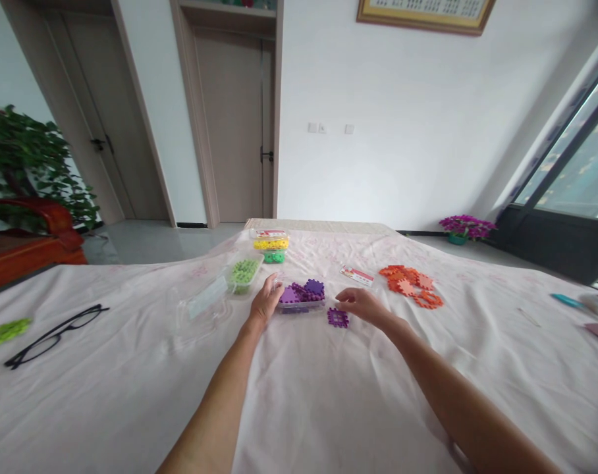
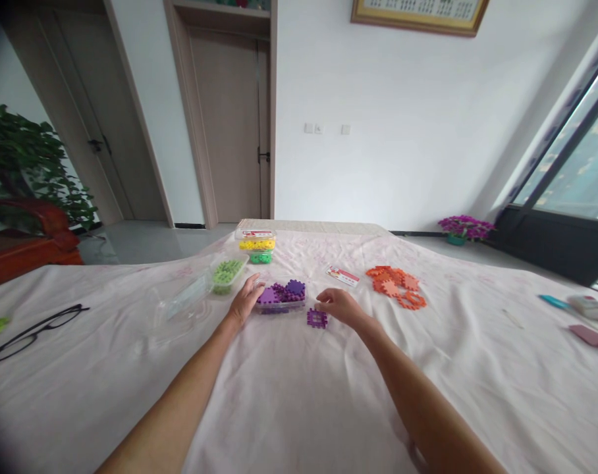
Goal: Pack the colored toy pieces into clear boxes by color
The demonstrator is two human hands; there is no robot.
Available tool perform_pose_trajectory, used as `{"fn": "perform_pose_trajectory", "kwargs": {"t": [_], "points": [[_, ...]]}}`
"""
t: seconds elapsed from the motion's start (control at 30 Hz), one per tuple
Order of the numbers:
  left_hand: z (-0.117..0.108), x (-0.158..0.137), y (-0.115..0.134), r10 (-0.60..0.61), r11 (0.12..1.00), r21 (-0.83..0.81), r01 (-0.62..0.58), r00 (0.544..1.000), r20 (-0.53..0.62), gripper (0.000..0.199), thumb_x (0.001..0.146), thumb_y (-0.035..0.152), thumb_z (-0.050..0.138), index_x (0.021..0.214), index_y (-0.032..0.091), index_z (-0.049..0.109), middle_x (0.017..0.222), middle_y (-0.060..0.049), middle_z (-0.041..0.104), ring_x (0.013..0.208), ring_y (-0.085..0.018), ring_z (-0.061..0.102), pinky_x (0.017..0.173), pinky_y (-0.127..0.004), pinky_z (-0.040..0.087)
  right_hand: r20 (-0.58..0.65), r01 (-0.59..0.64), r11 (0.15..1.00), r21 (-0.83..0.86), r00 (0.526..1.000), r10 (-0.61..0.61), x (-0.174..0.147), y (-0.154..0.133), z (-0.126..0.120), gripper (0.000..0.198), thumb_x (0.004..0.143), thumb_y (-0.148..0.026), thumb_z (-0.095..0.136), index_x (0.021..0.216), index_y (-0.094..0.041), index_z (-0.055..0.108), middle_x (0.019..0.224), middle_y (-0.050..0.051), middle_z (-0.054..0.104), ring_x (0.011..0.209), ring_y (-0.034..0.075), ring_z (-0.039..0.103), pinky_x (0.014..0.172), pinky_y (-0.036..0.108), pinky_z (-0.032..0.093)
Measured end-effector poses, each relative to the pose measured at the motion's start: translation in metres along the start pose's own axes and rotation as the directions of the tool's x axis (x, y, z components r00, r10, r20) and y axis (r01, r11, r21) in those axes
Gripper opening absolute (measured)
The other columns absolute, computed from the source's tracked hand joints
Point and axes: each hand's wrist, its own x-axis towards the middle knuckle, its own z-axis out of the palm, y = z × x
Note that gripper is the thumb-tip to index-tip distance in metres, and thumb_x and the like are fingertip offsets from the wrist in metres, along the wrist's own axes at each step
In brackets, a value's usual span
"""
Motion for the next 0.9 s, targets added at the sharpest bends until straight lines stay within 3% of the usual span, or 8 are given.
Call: {"fn": "perform_pose_trajectory", "kwargs": {"t": [0.13,0.27,0.37,0.5,0.7,0.8,0.9], "points": [[0.0,0.0,-0.001,0.001,1.0,-0.005,-0.001,1.0,0.001,0.053,0.083,0.041,0.054,0.134,0.026,0.046,0.119,-0.004,0.067,0.111,-0.022,0.06,0.1,-0.034,0.04,0.116,0.2,0.968,-0.154,0.976,-0.183,-0.018,-0.001,0.006,0.047,0.065,-0.039,0.075,0.109,-0.023,0.07,0.109,0.006,0.068,0.103,0.026,0.059,0.089,0.031,0.044],[0.001,0.0,-0.001,0.007,1.0,-0.027,-0.007,1.0,-0.002,0.053,0.083,0.04,0.055,0.134,0.025,0.047,0.119,-0.004,0.066,0.113,-0.023,0.059,0.1,-0.034,0.041,0.116,0.287,0.925,-0.249,0.957,-0.266,-0.027,-0.014,0.006,0.035,0.087,-0.043,0.056,0.113,-0.022,0.068,0.106,0.009,0.068,0.1,0.024,0.06,0.088,0.031,0.042],[0.001,0.0,0.0,0.008,1.0,-0.028,-0.008,1.0,-0.002,0.053,0.083,0.039,0.055,0.134,0.025,0.047,0.119,-0.005,0.067,0.113,-0.023,0.059,0.1,-0.034,0.041,0.101,0.257,0.932,-0.256,0.966,-0.239,-0.025,-0.02,0.0,0.037,0.096,-0.041,0.039,0.105,-0.023,0.07,0.101,0.009,0.071,0.095,0.023,0.063,0.085,0.03,0.042],[0.001,0.0,0.0,0.007,1.0,-0.013,-0.007,1.0,-0.001,0.053,0.083,0.039,0.054,0.134,0.025,0.047,0.119,-0.004,0.067,0.112,-0.023,0.06,0.099,-0.034,0.041,0.036,0.17,0.968,-0.187,0.985,-0.166,-0.012,-0.015,-0.006,0.04,0.098,-0.038,0.033,0.102,-0.023,0.07,0.099,0.005,0.072,0.091,0.021,0.065,0.08,0.028,0.043],[0.001,0.002,-0.003,0.019,1.0,0.013,-0.019,1.0,-0.007,0.051,0.084,0.038,0.053,0.133,0.024,0.048,0.12,-0.004,0.067,0.112,-0.021,0.061,0.099,-0.033,0.042,-0.208,-0.1,0.974,-0.204,0.977,0.057,-0.001,0.003,0.006,0.041,0.092,-0.032,0.044,0.129,-0.018,0.057,0.119,0.011,0.066,0.108,0.023,0.061,0.087,0.03,0.042],[0.001,0.003,-0.004,0.036,0.999,0.002,-0.036,0.999,0.005,0.051,0.085,0.039,0.052,0.134,0.024,0.048,0.122,-0.004,0.066,0.114,-0.021,0.06,0.101,-0.033,0.041,-0.16,-0.07,0.962,-0.265,0.987,0.028,-0.004,0.002,0.011,0.047,0.088,-0.041,0.051,0.13,-0.022,0.056,0.125,0.011,0.061,0.109,0.025,0.059,0.086,0.031,0.043],[0.0,0.003,-0.006,0.054,0.998,-0.013,-0.054,0.998,0.015,0.05,0.087,0.042,0.05,0.134,0.024,0.048,0.127,-0.005,0.063,0.117,-0.022,0.058,0.103,-0.033,0.039,-0.078,-0.018,0.947,-0.321,0.997,-0.007,-0.006,-0.003,0.01,0.038,0.082,-0.043,0.06,0.115,-0.025,0.067,0.119,0.008,0.063,0.108,0.025,0.058,0.084,0.03,0.043]]}}
